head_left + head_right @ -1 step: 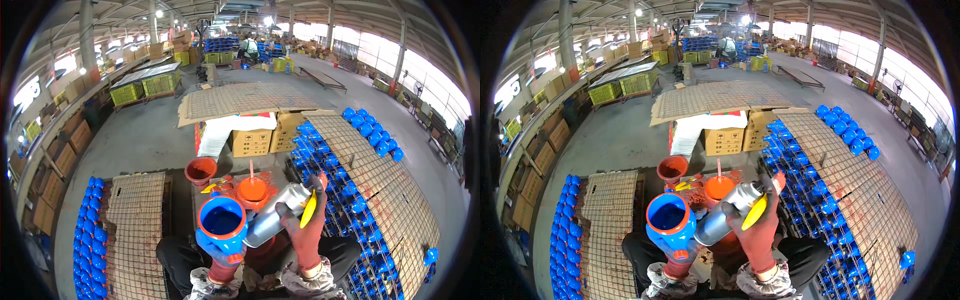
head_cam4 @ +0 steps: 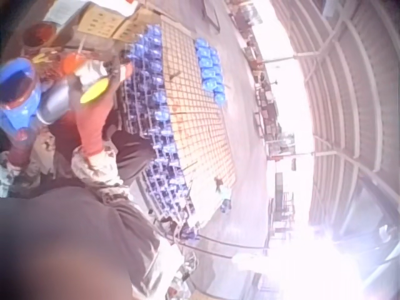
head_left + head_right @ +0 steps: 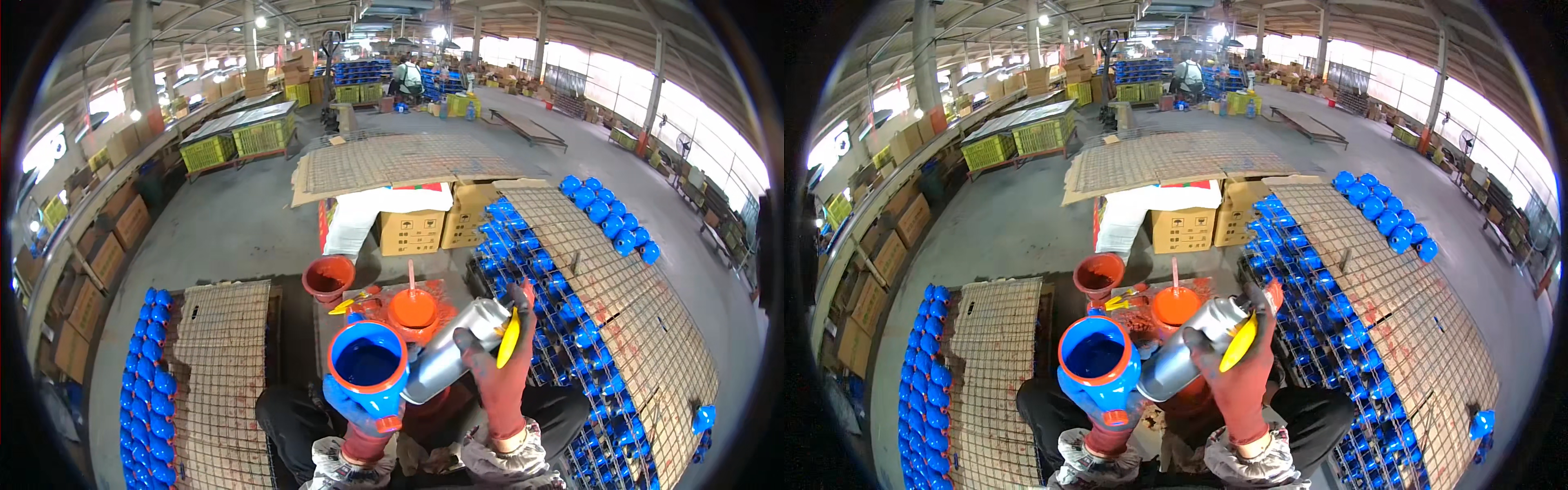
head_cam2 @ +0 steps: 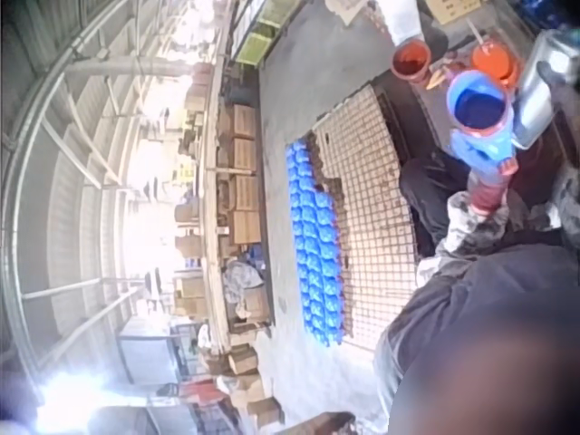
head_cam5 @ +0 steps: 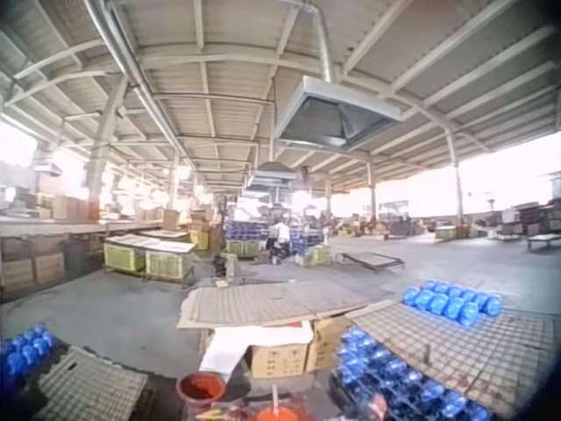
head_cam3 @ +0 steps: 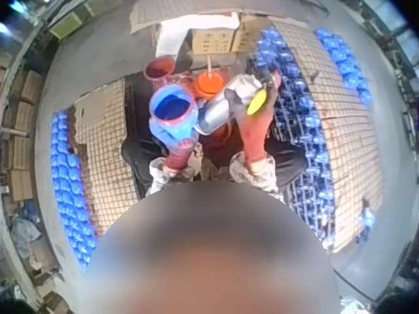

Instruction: Painting blue industrial meter housings or components with red paint using a hand brush.

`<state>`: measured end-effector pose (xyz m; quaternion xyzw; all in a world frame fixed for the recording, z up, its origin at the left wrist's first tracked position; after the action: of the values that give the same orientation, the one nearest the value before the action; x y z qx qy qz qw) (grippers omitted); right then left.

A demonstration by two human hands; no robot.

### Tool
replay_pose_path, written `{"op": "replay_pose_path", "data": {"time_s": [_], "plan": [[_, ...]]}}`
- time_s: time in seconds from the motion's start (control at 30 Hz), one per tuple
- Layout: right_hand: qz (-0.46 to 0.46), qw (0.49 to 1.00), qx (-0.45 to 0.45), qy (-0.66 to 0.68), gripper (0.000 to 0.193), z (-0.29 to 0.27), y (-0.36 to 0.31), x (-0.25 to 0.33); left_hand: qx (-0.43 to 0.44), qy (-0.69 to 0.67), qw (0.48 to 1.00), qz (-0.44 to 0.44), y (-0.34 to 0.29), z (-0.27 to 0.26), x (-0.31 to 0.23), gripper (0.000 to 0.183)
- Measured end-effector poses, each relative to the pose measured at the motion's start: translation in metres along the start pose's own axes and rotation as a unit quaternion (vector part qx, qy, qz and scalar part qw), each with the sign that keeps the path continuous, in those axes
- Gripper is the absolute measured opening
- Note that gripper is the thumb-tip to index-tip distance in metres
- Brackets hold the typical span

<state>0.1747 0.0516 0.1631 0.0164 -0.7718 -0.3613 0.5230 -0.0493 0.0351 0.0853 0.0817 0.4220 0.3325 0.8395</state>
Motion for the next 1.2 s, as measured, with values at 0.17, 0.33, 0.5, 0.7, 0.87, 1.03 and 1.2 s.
{"op": "replay_pose_path", "data": {"time_s": [0.17, 0.33, 0.5, 0.7, 0.87, 1.03, 1.2], "plan": [[0.025, 0.999, -0.015, 0.029, 0.083, -0.003, 0.002, -0.023, 0.047, 0.082, 0.995, 0.031, -0.021, 0.0, 0.012, 0.051], [0.038, 0.985, -0.09, 0.139, 0.074, -0.019, 0.003, -0.066, 0.005, -0.356, 0.91, -0.214, -0.02, 0.012, 0.05, 0.059], [-0.027, 0.974, -0.198, 0.108, 0.056, -0.07, 0.001, -0.074, 0.078, -0.33, 0.906, -0.252, 0.012, 0.01, 0.037, 0.067], [-0.025, 0.982, -0.084, 0.165, 0.081, -0.061, -0.01, -0.063, 0.015, -0.089, 0.977, -0.195, 0.033, -0.019, 0.023, 0.076], [-0.168, 0.981, -0.094, -0.028, 0.101, -0.059, -0.031, -0.026, 0.097, 0.084, 0.992, 0.006, 0.053, -0.005, -0.007, 0.106], [-0.223, 0.975, -0.014, 0.022, 0.088, -0.044, -0.049, -0.003, 0.131, 0.149, 0.979, 0.052, 0.054, -0.004, -0.005, 0.105], [-0.261, 0.958, 0.064, 0.102, 0.081, -0.034, -0.055, 0.02, 0.121, 0.261, 0.948, 0.134, 0.046, -0.001, -0.015, 0.094]]}}
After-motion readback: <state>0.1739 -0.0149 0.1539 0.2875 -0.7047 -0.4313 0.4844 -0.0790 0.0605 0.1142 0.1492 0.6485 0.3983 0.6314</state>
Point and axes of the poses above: each hand's wrist, its own y-axis towards the middle knuckle, its own z-axis out of the palm, x = y × z, the point moved 9 cm from there along y, towards the middle knuckle, and after that the axes turned 8 degrees about -y, right-handed, at the moved point
